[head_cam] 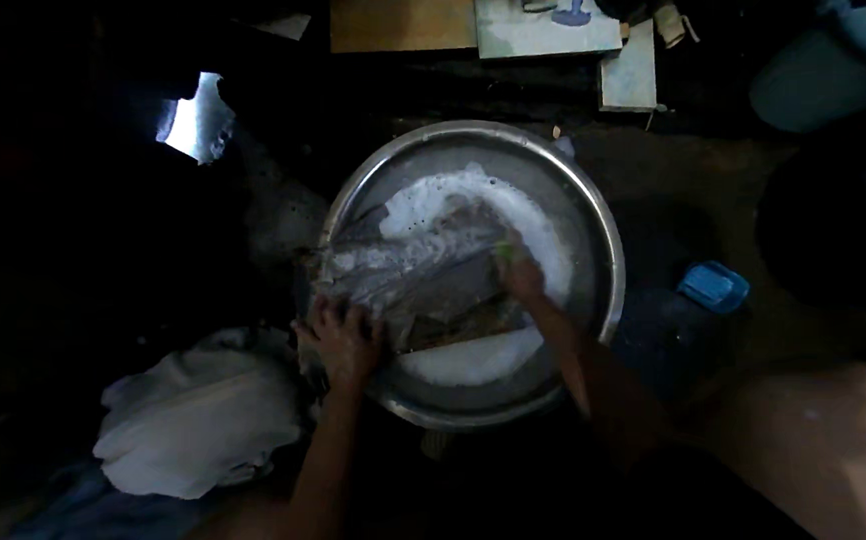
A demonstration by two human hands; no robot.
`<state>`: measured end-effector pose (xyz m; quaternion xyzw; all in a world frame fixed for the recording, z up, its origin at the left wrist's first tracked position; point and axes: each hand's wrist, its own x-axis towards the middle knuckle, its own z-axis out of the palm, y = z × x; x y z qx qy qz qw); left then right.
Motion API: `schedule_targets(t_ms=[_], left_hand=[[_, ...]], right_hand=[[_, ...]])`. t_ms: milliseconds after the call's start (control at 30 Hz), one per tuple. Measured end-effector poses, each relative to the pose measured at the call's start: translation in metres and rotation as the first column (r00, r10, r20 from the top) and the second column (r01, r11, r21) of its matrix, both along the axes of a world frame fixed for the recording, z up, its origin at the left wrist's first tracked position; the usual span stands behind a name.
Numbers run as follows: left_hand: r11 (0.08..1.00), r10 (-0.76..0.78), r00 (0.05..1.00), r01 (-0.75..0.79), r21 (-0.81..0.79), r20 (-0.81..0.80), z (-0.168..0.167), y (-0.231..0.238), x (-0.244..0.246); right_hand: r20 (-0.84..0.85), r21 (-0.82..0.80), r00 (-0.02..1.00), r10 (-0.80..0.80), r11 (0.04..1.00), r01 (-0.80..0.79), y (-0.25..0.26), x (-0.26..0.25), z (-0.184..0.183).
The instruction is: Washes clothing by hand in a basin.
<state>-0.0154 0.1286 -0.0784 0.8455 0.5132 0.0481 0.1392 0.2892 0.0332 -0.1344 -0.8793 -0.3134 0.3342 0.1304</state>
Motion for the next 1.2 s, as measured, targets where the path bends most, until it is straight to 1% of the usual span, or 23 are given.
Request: schedule_targets(t_ms=[33, 100, 133, 200, 233, 267, 333, 400, 500, 567, 633, 700, 767, 833, 867, 900, 967, 1033, 1067, 1100, 1133, 1167, 1200], left_hand=[[0.999, 0.020, 1.000, -0.020, -0.025, 0.004, 0.009, -0.004, 0.021], [0.994, -0.060, 0.998, 0.061, -0.090, 0.020, 0.010, -0.024, 0.062], [0.975, -0.140, 0.990, 0.141, -0.172, 0.017, 0.004, -0.033, 0.082], [0.874, -0.289, 0.957, 0.263, -0.409, -0.004, -0.012, -0.041, 0.118], [0.837, -0.324, 0.946, 0.280, -0.470, -0.014, -0.020, -0.041, 0.129], [0.834, -0.335, 0.942, 0.287, -0.472, -0.020, -0.027, -0.039, 0.135], [0.822, -0.356, 0.933, 0.285, -0.492, -0.055, -0.028, -0.031, 0.141], [0.791, -0.416, 0.903, 0.302, -0.531, -0.106, -0.021, -0.026, 0.143], [0.779, -0.441, 0.888, 0.308, -0.546, -0.129, -0.010, -0.019, 0.144], [0.805, -0.395, 0.913, 0.293, -0.516, -0.099, 0.006, -0.012, 0.135], [0.852, -0.352, 0.933, 0.291, -0.436, -0.066, 0.026, -0.007, 0.110], [0.915, -0.301, 0.953, 0.276, -0.296, -0.042, 0.040, 0.003, 0.072], [0.945, -0.271, 0.960, 0.252, -0.207, -0.070, 0.049, 0.015, 0.031], [0.956, -0.266, 0.963, 0.256, -0.140, -0.053, 0.036, 0.019, -0.003], [0.962, -0.243, 0.970, 0.241, -0.128, -0.006, 0.023, 0.018, -0.011], [0.970, -0.199, 0.978, 0.206, -0.126, 0.066, 0.010, 0.015, -0.014], [0.989, -0.088, 0.981, 0.108, -0.106, 0.175, -0.004, 0.009, -0.005], [0.993, -0.035, 0.978, 0.058, -0.104, 0.206, -0.002, 0.009, 0.005], [0.994, -0.039, 0.977, 0.060, -0.095, 0.211, -0.004, 0.009, 0.005], [0.994, -0.036, 0.976, 0.058, -0.096, 0.215, -0.008, 0.006, 0.002], [0.992, 0.002, 0.978, 0.024, -0.121, 0.207, -0.010, 0.000, 0.000], [0.973, 0.102, 0.986, -0.071, -0.218, 0.132, -0.001, -0.007, 0.002], [0.892, 0.208, 0.975, -0.220, -0.395, -0.074, 0.021, -0.012, 0.011]], right_hand=[[0.031, -0.048, 0.999, -0.037, 0.998, 0.039, 0.000, 0.030, -0.007], [-0.020, -0.074, 0.999, -0.031, 0.997, 0.029, 0.002, 0.065, -0.007], [-0.078, -0.066, 0.997, -0.029, 0.998, 0.024, 0.002, 0.071, -0.002], [-0.162, -0.058, 0.983, -0.088, 0.995, 0.080, 0.001, 0.074, 0.017], [-0.182, -0.069, 0.975, -0.130, 0.990, 0.119, -0.004, 0.072, 0.028], [-0.182, -0.103, 0.973, -0.141, 0.987, 0.124, -0.012, 0.070, 0.040], [-0.215, -0.238, 0.976, -0.045, 0.971, -0.008, -0.036, 0.067, 0.059], [-0.335, -0.317, 0.934, 0.128, 0.918, -0.239, -0.063, 0.056, 0.066], [-0.509, -0.330, 0.806, 0.303, 0.796, -0.507, -0.075, 0.012, 0.075], [-0.553, -0.306, 0.719, 0.420, 0.700, -0.645, -0.070, -0.025, 0.068], [-0.536, -0.255, 0.668, 0.516, 0.656, -0.711, -0.074, -0.056, 0.047], [-0.466, -0.257, 0.702, 0.538, 0.677, -0.690, -0.080, -0.062, 0.037], [-0.379, -0.321, 0.764, 0.521, 0.700, -0.637, -0.084, -0.050, 0.032], [-0.386, -0.350, 0.760, 0.524, 0.679, -0.646, -0.086, -0.054, 0.022], [-0.419, -0.317, 0.736, 0.532, 0.674, -0.667, -0.087, -0.063, 0.016], [-0.461, -0.230, 0.704, 0.540, 0.694, -0.682, -0.090, -0.075, 0.007], [-0.602, 0.018, 0.636, 0.484, 0.804, -0.595, -0.083, -0.093, -0.009], [-0.788, 0.151, 0.509, 0.347, 0.910, -0.386, -0.049, -0.102, 0.023], [-0.821, 0.214, 0.472, 0.323, 0.939, -0.270, -0.031, -0.108, 0.049], [-0.816, 0.280, 0.473, 0.332, 0.943, -0.178, -0.011, -0.117, 0.078], [-0.778, 0.352, 0.520, 0.352, 0.930, -0.103, 0.012, -0.129, 0.104], [-0.712, 0.422, 0.598, 0.368, 0.905, -0.055, 0.034, -0.146, 0.128], [-0.633, 0.494, 0.671, 0.385, 0.869, -0.033, 0.053, -0.165, 0.145]])
